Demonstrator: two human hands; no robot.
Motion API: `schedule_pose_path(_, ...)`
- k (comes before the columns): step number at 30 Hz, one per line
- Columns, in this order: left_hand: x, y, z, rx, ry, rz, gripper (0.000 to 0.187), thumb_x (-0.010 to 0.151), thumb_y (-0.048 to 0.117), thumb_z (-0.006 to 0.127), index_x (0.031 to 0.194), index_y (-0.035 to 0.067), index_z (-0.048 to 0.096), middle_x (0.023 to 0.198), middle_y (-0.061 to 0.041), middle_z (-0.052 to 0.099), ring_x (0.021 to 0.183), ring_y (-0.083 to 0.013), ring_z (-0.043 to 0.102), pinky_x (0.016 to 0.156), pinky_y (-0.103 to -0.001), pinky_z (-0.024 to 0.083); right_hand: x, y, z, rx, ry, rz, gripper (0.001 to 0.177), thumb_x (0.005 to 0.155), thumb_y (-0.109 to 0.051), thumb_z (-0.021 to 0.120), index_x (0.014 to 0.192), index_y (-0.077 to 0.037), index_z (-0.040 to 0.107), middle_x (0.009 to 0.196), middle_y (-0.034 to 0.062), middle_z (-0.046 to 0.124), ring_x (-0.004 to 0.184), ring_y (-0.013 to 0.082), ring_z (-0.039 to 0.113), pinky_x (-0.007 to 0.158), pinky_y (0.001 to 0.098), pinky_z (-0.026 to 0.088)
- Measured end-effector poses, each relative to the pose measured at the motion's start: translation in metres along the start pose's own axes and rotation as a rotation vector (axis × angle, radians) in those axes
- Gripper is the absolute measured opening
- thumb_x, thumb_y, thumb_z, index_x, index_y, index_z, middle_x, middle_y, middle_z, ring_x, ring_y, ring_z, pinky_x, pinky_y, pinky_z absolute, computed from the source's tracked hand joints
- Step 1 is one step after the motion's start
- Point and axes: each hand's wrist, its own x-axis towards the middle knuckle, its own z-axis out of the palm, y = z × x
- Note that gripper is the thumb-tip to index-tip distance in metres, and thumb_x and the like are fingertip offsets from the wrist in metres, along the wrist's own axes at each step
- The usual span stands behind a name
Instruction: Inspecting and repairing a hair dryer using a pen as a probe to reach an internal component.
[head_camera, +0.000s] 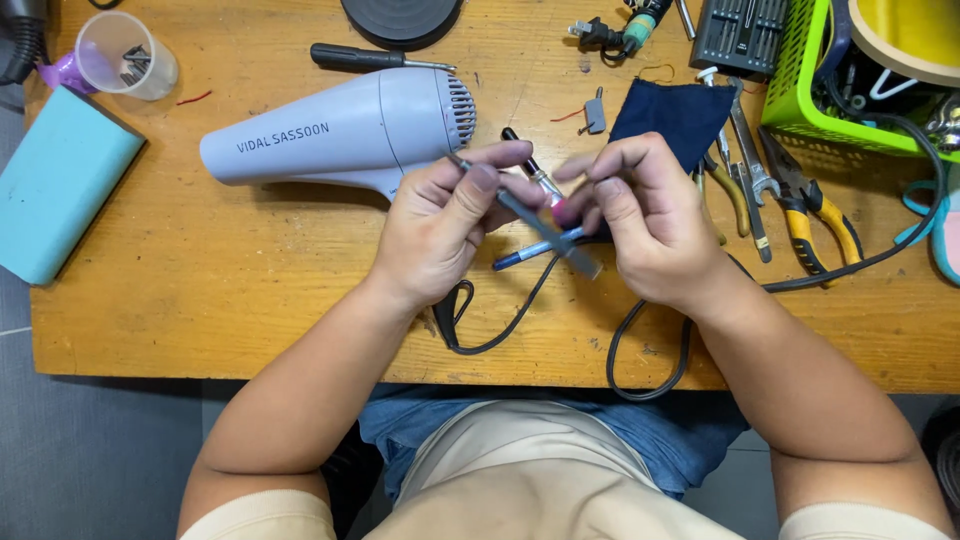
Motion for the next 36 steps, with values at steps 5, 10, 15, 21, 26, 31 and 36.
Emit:
schedule_pose_path(5,-0.002,0.016,0.012,0.181,-0.070,-0.347,0.056,0.121,0.038,0.049,0.154,-0.005,0.065,0.071,-0.001,0.038,0.053,-0.0108,0.035,0.045,-0.024,0.039,0.004,-0.018,-0.008,-0.437,0.088,-0.330,0.014,0.114,0.013,0.071,0.123,0.009,0.082,0.119,0.0226,0.073,0.107,0.0289,0.074,0.090,0.0324,0.061)
schedule_pose_path(10,-0.008,0.022,0.005,0.295,-0.254,-0.537,0.051,0.120,0.037,0.052,0.162,0.010,0.065,0.074,0.002,0.033,0.058,-0.0091,0.035,0.046,-0.023,0.032,0.007,-0.017,-0.008,-0.430,-0.009,-0.363,0.010,0.112,0.006,0.078,0.122,0.009,0.078,0.113,0.0218,0.079,0.102,0.0296,0.077,0.094,0.0361,0.062)
schedule_pose_path(15,-0.004,0.031,0.002,0.754,-0.389,-0.462,0.052,0.122,0.038,0.046,0.163,0.016,0.070,0.074,0.013,0.031,0.064,-0.0054,0.030,0.053,-0.028,0.024,0.004,-0.019,-0.007,-0.399,-0.106,-0.360,0.010,0.112,0.011,0.073,0.117,0.008,0.080,0.113,0.0219,0.076,0.103,0.0298,0.078,0.094,0.0348,0.064)
schedule_pose_path(21,-0.001,0.034,0.002,0.882,-0.426,-0.398,0.040,0.123,0.035,0.048,0.143,0.017,0.078,0.086,0.014,0.039,0.077,-0.0066,0.035,0.067,-0.028,0.035,0.004,-0.013,-0.009,-0.412,-0.151,-0.335,0.012,0.115,0.007,0.068,0.119,0.006,0.079,0.117,0.0201,0.071,0.107,0.0290,0.075,0.097,0.0343,0.062)
schedule_pose_path(26,0.001,0.036,0.003,0.955,-0.474,-0.348,0.032,0.124,0.030,0.048,0.127,0.016,0.077,0.087,0.011,0.041,0.080,-0.0089,0.040,0.071,-0.031,0.039,0.006,-0.013,-0.012,-0.458,-0.206,-0.376,0.014,0.114,0.008,0.068,0.122,0.006,0.079,0.118,0.0203,0.070,0.108,0.0301,0.074,0.098,0.0360,0.061)
schedule_pose_path(31,0.000,0.037,0.002,1.000,-0.488,-0.424,0.029,0.122,0.030,0.049,0.126,0.014,0.074,0.096,0.011,0.057,0.091,-0.0086,0.051,0.085,-0.030,0.048,0.010,-0.013,-0.018,-0.505,-0.343,-0.448,0.013,0.115,0.004,0.066,0.124,0.006,0.075,0.118,0.0219,0.070,0.109,0.0337,0.075,0.099,0.0392,0.061)
schedule_pose_path(36,0.000,0.035,-0.001,1.044,-0.514,-0.423,0.027,0.124,0.029,0.051,0.107,0.016,0.067,0.086,0.010,0.046,0.081,-0.0111,0.044,0.075,-0.034,0.044,0.010,-0.007,-0.017,-0.519,-0.376,-0.445,0.014,0.118,0.000,0.059,0.123,0.005,0.072,0.115,0.0205,0.070,0.105,0.0343,0.073,0.095,0.0398,0.059)
